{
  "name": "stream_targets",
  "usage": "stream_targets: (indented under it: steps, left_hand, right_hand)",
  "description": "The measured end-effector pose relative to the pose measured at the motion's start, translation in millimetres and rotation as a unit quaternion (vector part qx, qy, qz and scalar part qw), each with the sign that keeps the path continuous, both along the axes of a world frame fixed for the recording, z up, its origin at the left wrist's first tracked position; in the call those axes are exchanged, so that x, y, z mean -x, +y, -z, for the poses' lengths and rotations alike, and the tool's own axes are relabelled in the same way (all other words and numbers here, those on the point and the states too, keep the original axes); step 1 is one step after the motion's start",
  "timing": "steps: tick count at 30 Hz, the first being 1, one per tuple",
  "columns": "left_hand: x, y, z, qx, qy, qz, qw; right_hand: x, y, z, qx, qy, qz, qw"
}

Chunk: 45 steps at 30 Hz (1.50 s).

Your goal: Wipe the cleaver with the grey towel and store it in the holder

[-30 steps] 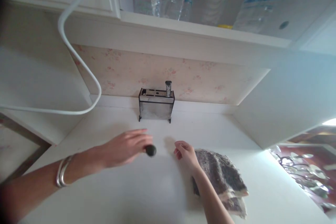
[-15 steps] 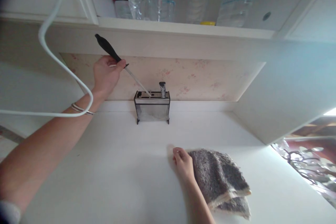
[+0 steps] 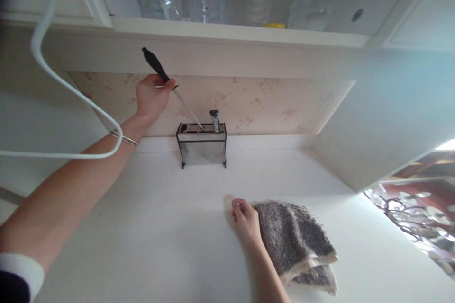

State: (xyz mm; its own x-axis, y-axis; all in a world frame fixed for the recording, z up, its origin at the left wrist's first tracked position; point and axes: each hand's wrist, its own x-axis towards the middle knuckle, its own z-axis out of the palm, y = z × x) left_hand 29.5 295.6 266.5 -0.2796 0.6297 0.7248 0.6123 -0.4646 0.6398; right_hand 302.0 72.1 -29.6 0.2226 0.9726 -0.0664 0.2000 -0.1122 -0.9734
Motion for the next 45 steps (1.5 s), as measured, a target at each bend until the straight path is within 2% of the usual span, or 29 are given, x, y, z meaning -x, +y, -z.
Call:
stream_targets:
  steps: [4, 8, 14, 16, 19, 23, 27, 31, 36, 38, 39, 41, 43, 45]
  left_hand:
    - [2.8, 12.2, 0.3, -0.004, -0.002, -0.021, 1.000]
    - [1.2, 12.3, 3.1, 0.005, -0.002, -0.026, 1.000]
    - [-22.8, 10.0, -0.9, 0.014, 0.065, 0.047, 0.997]
    - [-32.5, 14.0, 2.6, 0.029, 0.086, 0.075, 0.993]
    - [-42.8, 19.6, 21.7, 0.081, 0.139, 0.099, 0.982]
    - [-47.2, 21.6, 63.1, 0.172, 0.193, 0.107, 0.960]
    - [-45.1, 23.6, 93.3, 0.199, 0.201, 0.117, 0.952]
    - [-42.8, 27.7, 103.5, 0.207, 0.203, 0.117, 0.950]
    - [-41.4, 26.2, 103.7, 0.213, 0.209, 0.134, 0.945]
    - [-36.6, 22.7, 102.7, 0.198, 0.181, 0.148, 0.952]
    - [-32.3, 20.5, 102.9, 0.186, 0.131, 0.154, 0.961]
    - [-19.7, 15.2, 107.1, 0.165, -0.025, 0.153, 0.974]
    - [-4.4, 8.7, 118.6, 0.162, -0.172, 0.135, 0.962]
    - [9.2, 0.7, 138.1, 0.186, -0.246, 0.114, 0.944]
  right_hand:
    - [-0.2, -0.5, -0.9, -0.004, -0.005, -0.006, 1.000]
    - [-0.6, 0.8, 0.3, -0.011, -0.027, -0.012, 0.999]
    - [1.2, 2.4, 0.4, -0.013, -0.082, -0.023, 0.996]
    - [2.1, 1.3, -0.5, -0.010, -0.090, -0.024, 0.996]
    - [3.1, -0.8, -1.8, -0.014, -0.096, -0.018, 0.995]
    - [3.7, -1.5, -2.0, -0.030, -0.115, -0.007, 0.993]
    - [3.3, -0.4, -0.5, -0.030, -0.116, -0.002, 0.993]
    - [2.1, 0.8, -0.1, -0.030, -0.117, -0.002, 0.993]
    - [1.1, 0.5, -1.0, -0.035, -0.129, -0.004, 0.991]
    - [1.3, -0.3, -1.5, -0.032, -0.131, -0.003, 0.991]
    - [1.5, -0.8, -1.9, -0.029, -0.132, -0.004, 0.991]
    - [1.8, -1.5, -2.7, -0.025, -0.137, -0.010, 0.990]
    - [2.2, -1.8, -3.3, -0.026, -0.147, -0.020, 0.989]
    - [2.3, -1.8, -3.4, -0.028, -0.154, -0.029, 0.987]
